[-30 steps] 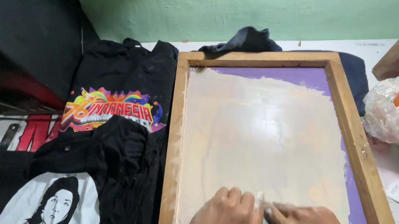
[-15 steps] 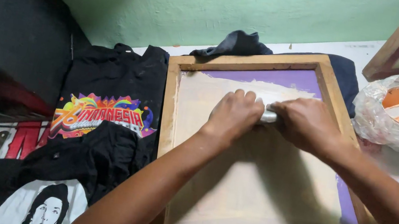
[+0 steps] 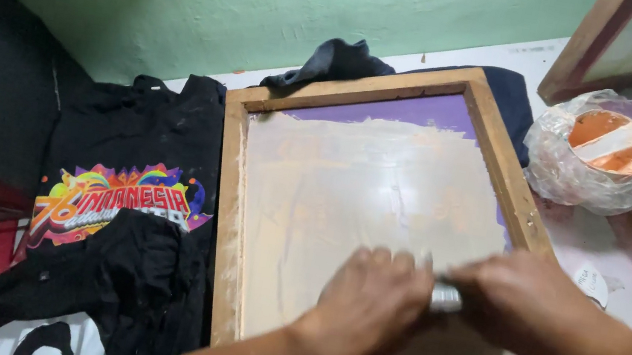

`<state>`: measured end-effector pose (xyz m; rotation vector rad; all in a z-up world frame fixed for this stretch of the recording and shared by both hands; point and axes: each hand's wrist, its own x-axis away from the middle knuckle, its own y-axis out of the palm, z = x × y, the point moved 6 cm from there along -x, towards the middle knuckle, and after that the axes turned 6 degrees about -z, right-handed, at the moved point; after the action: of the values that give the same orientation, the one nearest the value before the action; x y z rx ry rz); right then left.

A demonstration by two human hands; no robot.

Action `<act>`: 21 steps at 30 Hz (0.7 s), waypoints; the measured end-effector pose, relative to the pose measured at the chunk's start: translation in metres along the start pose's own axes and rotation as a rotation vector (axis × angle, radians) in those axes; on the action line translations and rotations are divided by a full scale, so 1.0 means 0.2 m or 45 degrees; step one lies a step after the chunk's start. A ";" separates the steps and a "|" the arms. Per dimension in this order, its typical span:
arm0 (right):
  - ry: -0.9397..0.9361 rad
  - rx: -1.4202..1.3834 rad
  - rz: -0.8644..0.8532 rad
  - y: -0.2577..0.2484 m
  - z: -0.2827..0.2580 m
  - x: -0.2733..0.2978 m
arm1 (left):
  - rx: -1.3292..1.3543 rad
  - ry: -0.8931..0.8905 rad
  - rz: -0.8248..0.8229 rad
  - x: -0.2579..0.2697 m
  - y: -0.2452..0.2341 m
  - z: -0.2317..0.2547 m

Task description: The person uses a squeegee to spread a white substance across a screen printing frame. They then use a spatula to scoop orange paste from a container and apply it to the screen.

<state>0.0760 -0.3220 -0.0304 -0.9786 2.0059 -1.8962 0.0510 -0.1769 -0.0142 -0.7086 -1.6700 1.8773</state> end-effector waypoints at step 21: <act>0.317 -0.045 -0.224 -0.06 0.01 0.12 | -0.090 0.193 0.508 0.00 -0.03 0.10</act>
<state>0.0623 -0.3375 -0.0118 -1.0005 2.1573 -2.1787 0.0375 -0.1895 -0.0062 -1.2577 -1.5912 1.9711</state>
